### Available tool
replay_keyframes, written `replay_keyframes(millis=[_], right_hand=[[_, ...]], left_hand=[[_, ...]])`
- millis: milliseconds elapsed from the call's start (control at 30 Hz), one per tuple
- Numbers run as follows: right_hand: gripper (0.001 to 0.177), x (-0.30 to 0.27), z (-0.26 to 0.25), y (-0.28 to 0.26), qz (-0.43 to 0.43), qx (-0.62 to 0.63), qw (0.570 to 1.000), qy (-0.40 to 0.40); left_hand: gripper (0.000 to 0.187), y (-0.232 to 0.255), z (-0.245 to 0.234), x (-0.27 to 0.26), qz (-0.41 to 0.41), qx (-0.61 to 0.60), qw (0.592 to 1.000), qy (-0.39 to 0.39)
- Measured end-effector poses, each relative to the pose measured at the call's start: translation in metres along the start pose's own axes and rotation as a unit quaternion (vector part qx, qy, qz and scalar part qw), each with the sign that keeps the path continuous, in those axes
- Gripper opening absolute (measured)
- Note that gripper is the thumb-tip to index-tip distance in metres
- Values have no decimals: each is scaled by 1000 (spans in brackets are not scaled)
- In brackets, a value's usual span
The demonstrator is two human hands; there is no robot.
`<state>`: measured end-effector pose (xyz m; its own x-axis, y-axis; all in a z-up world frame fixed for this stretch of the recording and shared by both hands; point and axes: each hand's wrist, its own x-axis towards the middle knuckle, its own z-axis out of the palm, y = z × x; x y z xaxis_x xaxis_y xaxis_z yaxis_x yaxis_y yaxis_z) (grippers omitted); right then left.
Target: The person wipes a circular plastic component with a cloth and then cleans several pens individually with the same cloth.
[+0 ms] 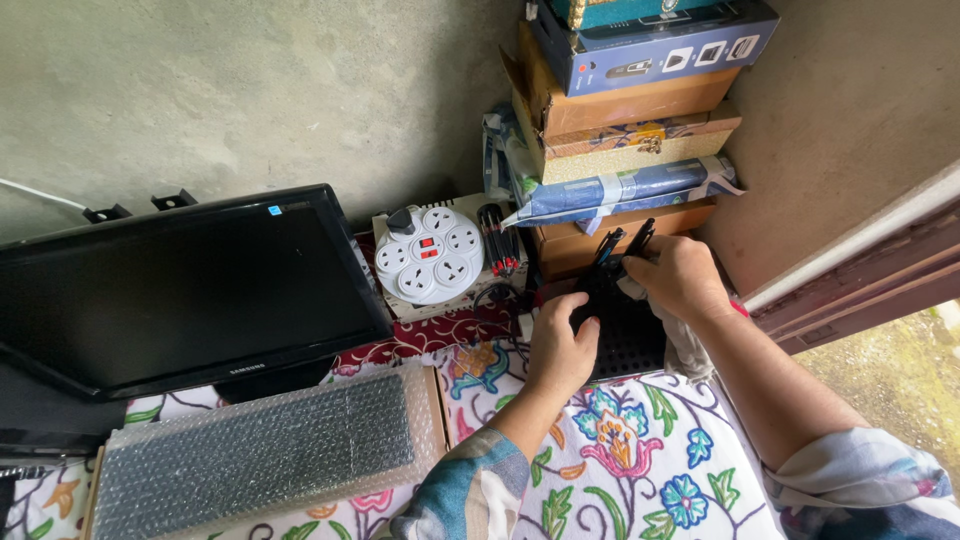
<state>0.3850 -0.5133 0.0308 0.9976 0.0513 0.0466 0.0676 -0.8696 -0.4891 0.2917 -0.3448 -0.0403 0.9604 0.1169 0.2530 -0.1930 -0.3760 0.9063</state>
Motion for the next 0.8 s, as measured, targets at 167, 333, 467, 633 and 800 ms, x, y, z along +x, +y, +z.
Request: replay_keyframes(millis=[167, 333, 467, 633, 800], right_hand=[[36, -4, 0, 2, 4, 8, 1000, 10], [37, -12, -2, 1, -10, 14, 999, 30], [38, -16, -6, -3, 7, 33, 999, 36], [35, -8, -7, -4, -27, 64, 997, 39], [36, -5, -3, -4, -61, -16, 995, 71]], left_hand=[[33, 0, -5, -3, -3, 7, 1000, -3], [32, -7, -9, -10, 22, -1, 1000, 14], [33, -7, -17, -17, 42, 1, 999, 23], [32, -3, -28, -26, 29, 3, 999, 23], [32, 1, -35, -30, 5, 11, 1000, 18]])
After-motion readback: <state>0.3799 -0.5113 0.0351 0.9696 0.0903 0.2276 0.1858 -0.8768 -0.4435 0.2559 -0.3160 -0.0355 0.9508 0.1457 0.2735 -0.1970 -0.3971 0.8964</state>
